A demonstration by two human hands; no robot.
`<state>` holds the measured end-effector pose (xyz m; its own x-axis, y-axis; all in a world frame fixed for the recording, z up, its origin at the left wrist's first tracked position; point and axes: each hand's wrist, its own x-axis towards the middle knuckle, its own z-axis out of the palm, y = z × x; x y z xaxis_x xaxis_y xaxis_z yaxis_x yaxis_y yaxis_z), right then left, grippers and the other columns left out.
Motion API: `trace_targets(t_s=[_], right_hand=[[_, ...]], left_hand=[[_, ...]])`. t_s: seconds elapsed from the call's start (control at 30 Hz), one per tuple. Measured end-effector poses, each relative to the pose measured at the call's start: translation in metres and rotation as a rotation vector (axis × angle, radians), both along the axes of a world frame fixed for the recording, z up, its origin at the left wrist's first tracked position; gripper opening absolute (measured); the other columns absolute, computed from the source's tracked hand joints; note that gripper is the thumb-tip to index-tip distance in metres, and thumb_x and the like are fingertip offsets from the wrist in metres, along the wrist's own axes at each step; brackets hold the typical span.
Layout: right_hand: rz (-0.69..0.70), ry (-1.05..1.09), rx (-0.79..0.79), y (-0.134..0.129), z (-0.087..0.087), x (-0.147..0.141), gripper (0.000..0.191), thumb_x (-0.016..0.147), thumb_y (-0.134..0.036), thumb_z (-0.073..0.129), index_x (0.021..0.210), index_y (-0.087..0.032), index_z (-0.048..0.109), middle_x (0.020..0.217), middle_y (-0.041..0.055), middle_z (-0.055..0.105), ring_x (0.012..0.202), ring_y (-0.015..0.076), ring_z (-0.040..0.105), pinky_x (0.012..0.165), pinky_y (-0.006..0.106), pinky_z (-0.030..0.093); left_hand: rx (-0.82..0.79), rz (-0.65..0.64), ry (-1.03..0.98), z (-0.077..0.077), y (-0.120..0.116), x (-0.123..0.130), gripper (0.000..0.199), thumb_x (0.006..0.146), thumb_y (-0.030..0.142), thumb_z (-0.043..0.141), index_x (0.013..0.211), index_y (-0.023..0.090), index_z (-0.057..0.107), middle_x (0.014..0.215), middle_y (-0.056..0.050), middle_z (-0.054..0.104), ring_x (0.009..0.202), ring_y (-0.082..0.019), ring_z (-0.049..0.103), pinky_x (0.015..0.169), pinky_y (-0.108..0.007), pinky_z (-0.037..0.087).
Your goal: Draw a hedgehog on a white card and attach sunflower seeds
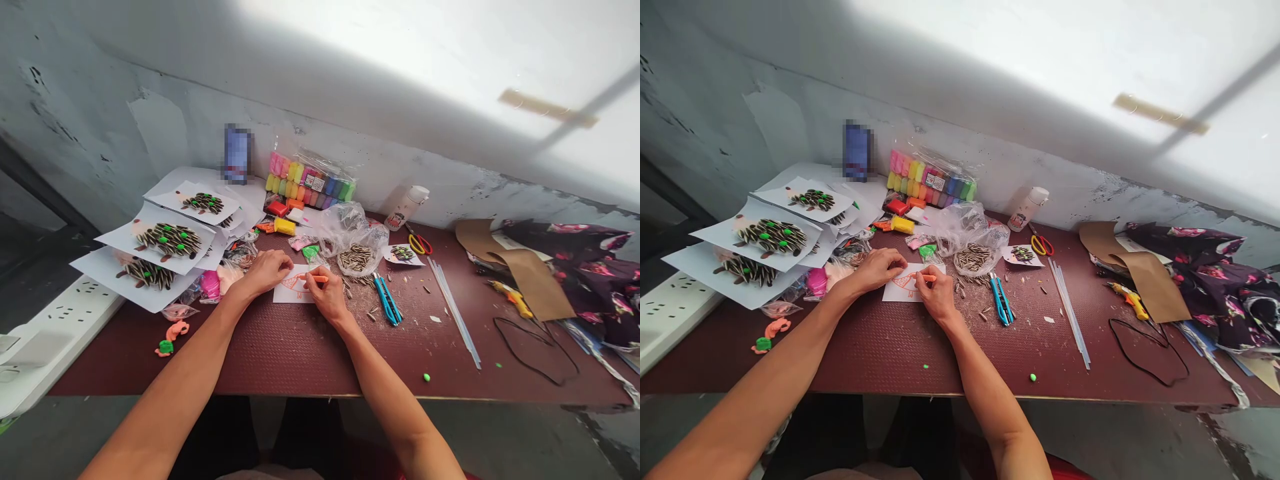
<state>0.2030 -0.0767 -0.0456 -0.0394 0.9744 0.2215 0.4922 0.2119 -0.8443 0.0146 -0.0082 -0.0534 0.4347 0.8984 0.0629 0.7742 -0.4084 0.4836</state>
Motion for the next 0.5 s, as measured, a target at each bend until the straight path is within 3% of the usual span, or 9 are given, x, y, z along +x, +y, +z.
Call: trace_targets(t_s=[0.5], right_hand=[[-0.043,0.006,0.028,0.0016,-0.0014,0.0027,0.026,0.091,-0.043,0.056,0.075,-0.024,0.059,0.068,0.0034,0.074,0.059,0.0179,0.065,0.063,0.028,0.048]], left_hand=[[-0.005,-0.006,0.028,0.0055,-0.0013,0.0012,0.027,0.085,0.019,0.057,0.099,0.021,0.080,0.104,-0.009,0.076,0.104,-0.028,0.067,0.093,-0.040,0.048]])
